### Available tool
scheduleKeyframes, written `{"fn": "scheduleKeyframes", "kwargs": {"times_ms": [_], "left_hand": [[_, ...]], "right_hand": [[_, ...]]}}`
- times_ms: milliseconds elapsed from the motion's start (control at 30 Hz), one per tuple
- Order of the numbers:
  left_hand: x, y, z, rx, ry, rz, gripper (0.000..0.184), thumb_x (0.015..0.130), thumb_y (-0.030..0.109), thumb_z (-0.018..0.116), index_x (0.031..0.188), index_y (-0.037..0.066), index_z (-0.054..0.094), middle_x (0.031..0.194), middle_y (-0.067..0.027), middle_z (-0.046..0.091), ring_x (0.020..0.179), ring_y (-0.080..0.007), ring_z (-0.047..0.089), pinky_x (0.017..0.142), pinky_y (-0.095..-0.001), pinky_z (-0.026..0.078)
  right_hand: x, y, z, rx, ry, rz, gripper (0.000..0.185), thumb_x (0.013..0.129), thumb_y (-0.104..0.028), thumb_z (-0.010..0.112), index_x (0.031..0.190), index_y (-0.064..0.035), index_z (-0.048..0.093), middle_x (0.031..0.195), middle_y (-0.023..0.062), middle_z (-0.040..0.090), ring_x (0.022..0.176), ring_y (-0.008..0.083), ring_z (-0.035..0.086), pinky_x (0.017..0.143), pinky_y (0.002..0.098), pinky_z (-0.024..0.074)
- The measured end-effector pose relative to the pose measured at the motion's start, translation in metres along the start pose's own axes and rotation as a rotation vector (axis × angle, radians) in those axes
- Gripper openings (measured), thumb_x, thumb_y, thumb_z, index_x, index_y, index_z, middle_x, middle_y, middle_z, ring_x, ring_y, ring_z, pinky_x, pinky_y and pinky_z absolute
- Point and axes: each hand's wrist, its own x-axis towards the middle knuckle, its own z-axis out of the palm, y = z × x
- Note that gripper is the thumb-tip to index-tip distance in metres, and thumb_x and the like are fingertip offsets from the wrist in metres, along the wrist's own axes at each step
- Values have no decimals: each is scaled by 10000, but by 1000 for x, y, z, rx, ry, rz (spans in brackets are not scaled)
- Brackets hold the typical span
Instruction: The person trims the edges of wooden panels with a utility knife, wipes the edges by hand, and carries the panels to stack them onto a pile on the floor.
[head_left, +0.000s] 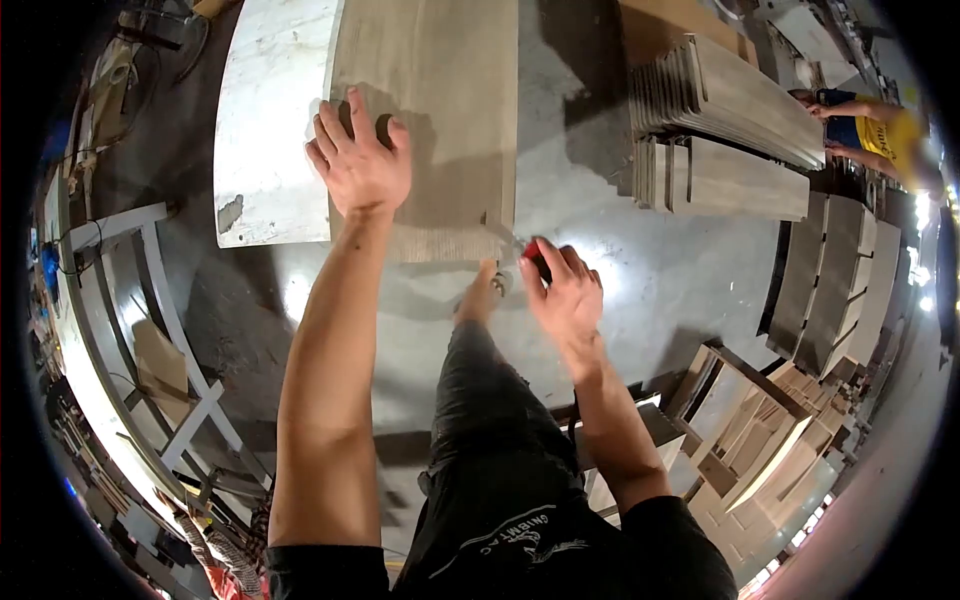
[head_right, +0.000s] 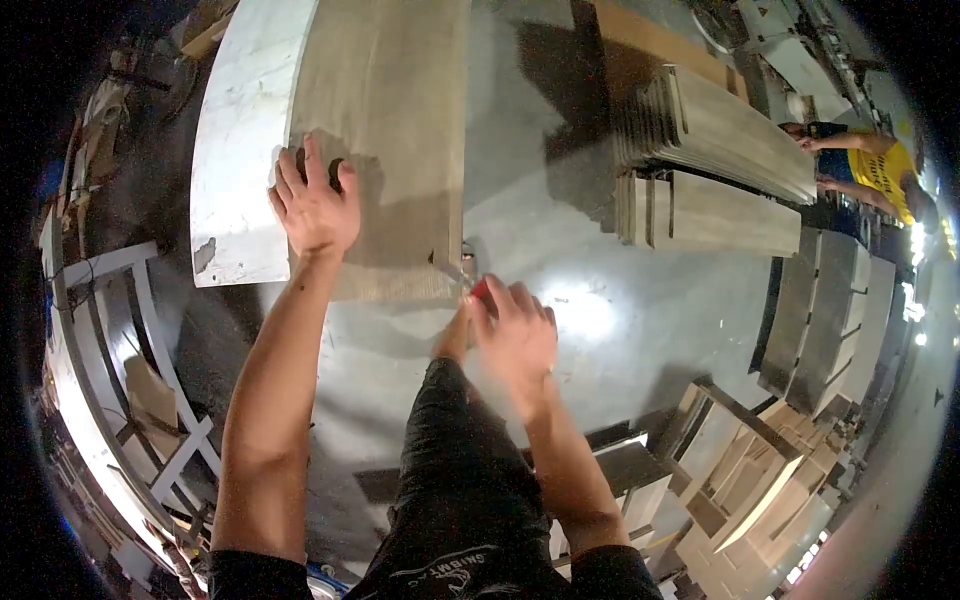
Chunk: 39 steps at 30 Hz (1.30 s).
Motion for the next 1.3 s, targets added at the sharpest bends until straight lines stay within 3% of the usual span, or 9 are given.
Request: {"fn": "scheduleKeyframes", "kwargs": {"times_ms": [267, 433, 600, 667, 833, 933, 1067, 1167, 1300], "left_hand": [[0, 1, -2, 24, -29, -21, 655, 942, 404, 521, 1516, 105, 419, 1486, -292, 415, 1400, -436, 378, 1152, -597, 260], [2, 4, -5, 16, -40, -55, 667, 931, 406, 525, 1517, 104, 418, 1490, -308, 403, 1409, -444, 370, 1165, -588, 253], [7, 8, -12, -23, -81, -115, 659, 924, 379, 538, 1515, 112, 418, 1504, -295, 396, 1418, -428, 367, 1176, -584, 244], [7, 9, -12, -21, -100, -129, 658, 924, 376, 540, 1516, 116, 418, 1507, -290, 395, 1421, -420, 367, 1179, -583, 244], [6, 10, -9, -18, -87, -135, 657, 923, 393, 551, 1518, 146, 421, 1525, -262, 389, 1416, -403, 381, 1191, -568, 240], [5, 9, -8, -22, -73, -136, 650, 927, 404, 546, 1518, 166, 424, 1534, -251, 384, 1413, -402, 386, 1195, -567, 237], [6, 11, -7, -23, -72, -138, 636, 930, 403, 539, 1516, 181, 429, 1541, -244, 379, 1411, -404, 389, 1195, -569, 237], [5, 10, -8, -23, -68, -134, 629, 932, 402, 536, 1511, 180, 434, 1543, -239, 380, 1413, -401, 388, 1195, -569, 237], [6, 9, -7, -36, -69, -149, 624, 934, 406, 535, 1507, 177, 440, 1538, -234, 387, 1420, -387, 386, 1195, -570, 236]], "right_hand": [[149, -3, 20, 119, 29, 110, 278, 971, -436, 597, 1089, -205, 693, 1034, 145, 705, 913, 404, 689, 820, 503, 553], [228, -23, -5, 100, -211, 306, 389, 978, -512, 562, 1169, -199, 693, 1083, 180, 726, 1027, 431, 667, 890, 470, 546], [143, 11, 52, 801, 55, 174, 409, 957, -397, 675, 1183, -56, 675, 939, 121, 725, 914, 193, 674, 819, 331, 526], [82, 18, 80, 949, -2, 429, 360, 943, -310, 725, 1134, -10, 672, 827, 37, 646, 820, 115, 566, 746, 277, 497], [-4, 3, 59, 1047, -191, 684, 286, 967, -268, 697, 1112, -21, 682, 837, -8, 653, 753, 57, 539, 662, 241, 453], [-10, 2, 64, 1255, -109, 694, 154, 969, -163, 714, 1052, -54, 644, 796, -44, 564, 684, 68, 493, 620, 240, 397], [-18, 18, 64, 1292, -159, 546, 311, 940, -111, 742, 1216, -15, 637, 883, -20, 611, 725, 71, 520, 669, 234, 433], [-24, 26, 56, 992, -229, 433, 403, 971, -192, 714, 1308, 1, 604, 911, -5, 620, 736, 73, 518, 689, 229, 440], [-27, 16, 32, 1167, -145, 681, 487, 1041, -365, 583, 1362, 1, 587, 930, 10, 635, 728, 70, 493, 689, 230, 433]]}}
